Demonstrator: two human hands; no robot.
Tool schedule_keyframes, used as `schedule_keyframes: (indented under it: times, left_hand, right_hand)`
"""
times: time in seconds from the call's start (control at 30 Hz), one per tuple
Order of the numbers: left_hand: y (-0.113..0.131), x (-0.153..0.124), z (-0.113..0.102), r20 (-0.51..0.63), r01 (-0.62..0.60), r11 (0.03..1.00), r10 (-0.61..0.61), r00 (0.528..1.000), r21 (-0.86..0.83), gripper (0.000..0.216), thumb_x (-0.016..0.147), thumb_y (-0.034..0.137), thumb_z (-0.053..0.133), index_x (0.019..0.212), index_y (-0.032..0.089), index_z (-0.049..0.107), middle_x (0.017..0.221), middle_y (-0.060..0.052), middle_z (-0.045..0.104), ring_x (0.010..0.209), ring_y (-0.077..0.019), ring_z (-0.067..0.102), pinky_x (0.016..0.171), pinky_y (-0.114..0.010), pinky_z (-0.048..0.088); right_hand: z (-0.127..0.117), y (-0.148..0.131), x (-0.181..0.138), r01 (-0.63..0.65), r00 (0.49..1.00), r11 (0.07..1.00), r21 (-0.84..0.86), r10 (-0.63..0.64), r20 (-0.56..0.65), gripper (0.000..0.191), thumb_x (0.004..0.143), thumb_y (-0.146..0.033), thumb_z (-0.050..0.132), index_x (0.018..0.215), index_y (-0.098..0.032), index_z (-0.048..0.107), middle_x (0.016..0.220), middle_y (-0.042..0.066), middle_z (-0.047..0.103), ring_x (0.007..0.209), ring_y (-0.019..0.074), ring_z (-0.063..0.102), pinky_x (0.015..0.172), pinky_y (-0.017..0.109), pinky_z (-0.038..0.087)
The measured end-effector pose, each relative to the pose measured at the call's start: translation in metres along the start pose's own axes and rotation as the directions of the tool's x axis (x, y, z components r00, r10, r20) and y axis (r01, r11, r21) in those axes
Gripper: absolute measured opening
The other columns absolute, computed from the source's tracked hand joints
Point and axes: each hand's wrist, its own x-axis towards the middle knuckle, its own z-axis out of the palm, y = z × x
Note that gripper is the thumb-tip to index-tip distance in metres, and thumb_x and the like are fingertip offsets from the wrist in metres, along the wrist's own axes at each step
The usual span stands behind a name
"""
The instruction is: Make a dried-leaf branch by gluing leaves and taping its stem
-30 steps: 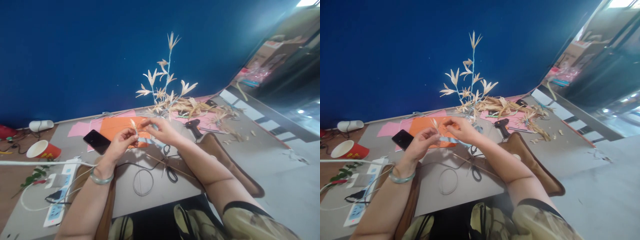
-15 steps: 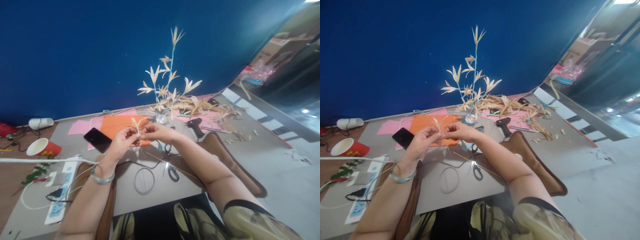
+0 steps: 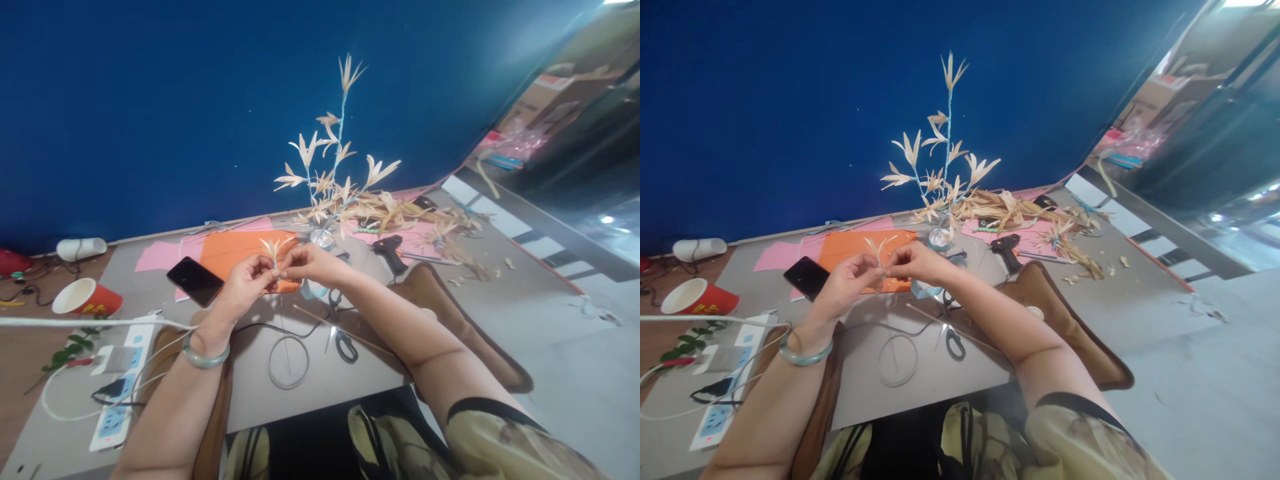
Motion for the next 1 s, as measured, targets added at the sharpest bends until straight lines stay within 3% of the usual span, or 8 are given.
schedule_keyframes:
  times: [0.27, 0.53, 0.73, 0.87, 1.0]
  left_hand:
    - [0.000, 0.001, -0.001, -0.053, 0.039, 0.996, -0.044, 0.998, -0.086, 0.034, 0.062, 0.036, 0.081, 0.072, 0.015, 0.057, 0.057, 0.003, 0.059, 0.051, -0.0107, 0.060, 0.057, -0.026, 0.053]
    - [0.000, 0.002, -0.010, 0.070, 0.150, 0.971, -0.139, 0.988, -0.187, 0.034, 0.062, 0.033, 0.082, 0.070, 0.015, 0.056, 0.059, 0.001, 0.063, 0.052, -0.0117, 0.062, 0.057, -0.026, 0.053]
    - [-0.003, 0.000, -0.004, -0.011, 0.038, 0.990, -0.040, 0.999, -0.139, 0.032, 0.065, 0.034, 0.081, 0.073, 0.016, 0.055, 0.059, 0.003, 0.061, 0.052, -0.0114, 0.061, 0.056, -0.026, 0.053]
    - [-0.008, 0.001, 0.002, -0.104, -0.047, 0.997, 0.040, 0.994, -0.068, 0.034, 0.066, 0.037, 0.080, 0.073, 0.016, 0.055, 0.058, 0.004, 0.059, 0.051, -0.0106, 0.060, 0.057, -0.025, 0.053]
    - [-0.008, 0.000, 0.003, -0.096, -0.045, 0.995, 0.036, 0.995, -0.092, 0.031, 0.068, 0.037, 0.079, 0.076, 0.015, 0.057, 0.061, 0.002, 0.062, 0.057, -0.0123, 0.063, 0.063, -0.029, 0.056]
  right_hand:
    - [0.010, 0.000, -0.001, -0.027, 0.993, 0.998, 0.058, 0.034, -0.117, 0.029, 0.064, -0.037, 0.079, 0.073, -0.012, 0.070, 0.064, 0.002, 0.066, 0.058, 0.0093, 0.055, 0.054, 0.022, 0.042]
    - [0.021, -0.003, -0.006, 0.006, 0.990, 0.990, 0.140, 0.014, -0.138, 0.029, 0.063, -0.038, 0.081, 0.073, -0.012, 0.070, 0.072, 0.004, 0.071, 0.065, 0.0118, 0.061, 0.068, 0.027, 0.048]
    - [0.024, -0.003, -0.006, -0.014, 0.982, 0.995, 0.102, 0.033, -0.187, 0.024, 0.065, -0.034, 0.076, 0.068, -0.012, 0.068, 0.060, 0.000, 0.066, 0.054, 0.0080, 0.054, 0.058, 0.023, 0.043]
    - [0.024, -0.001, -0.006, 0.045, 0.968, 0.999, 0.000, -0.044, -0.248, 0.019, 0.067, -0.030, 0.073, 0.069, -0.012, 0.068, 0.068, 0.004, 0.070, 0.062, 0.0122, 0.060, 0.063, 0.026, 0.047]
    - [0.022, 0.000, -0.006, 0.072, 0.966, 0.997, -0.018, -0.074, -0.246, 0.016, 0.069, -0.028, 0.071, 0.069, -0.012, 0.067, 0.070, 0.005, 0.070, 0.066, 0.0136, 0.063, 0.065, 0.026, 0.048]
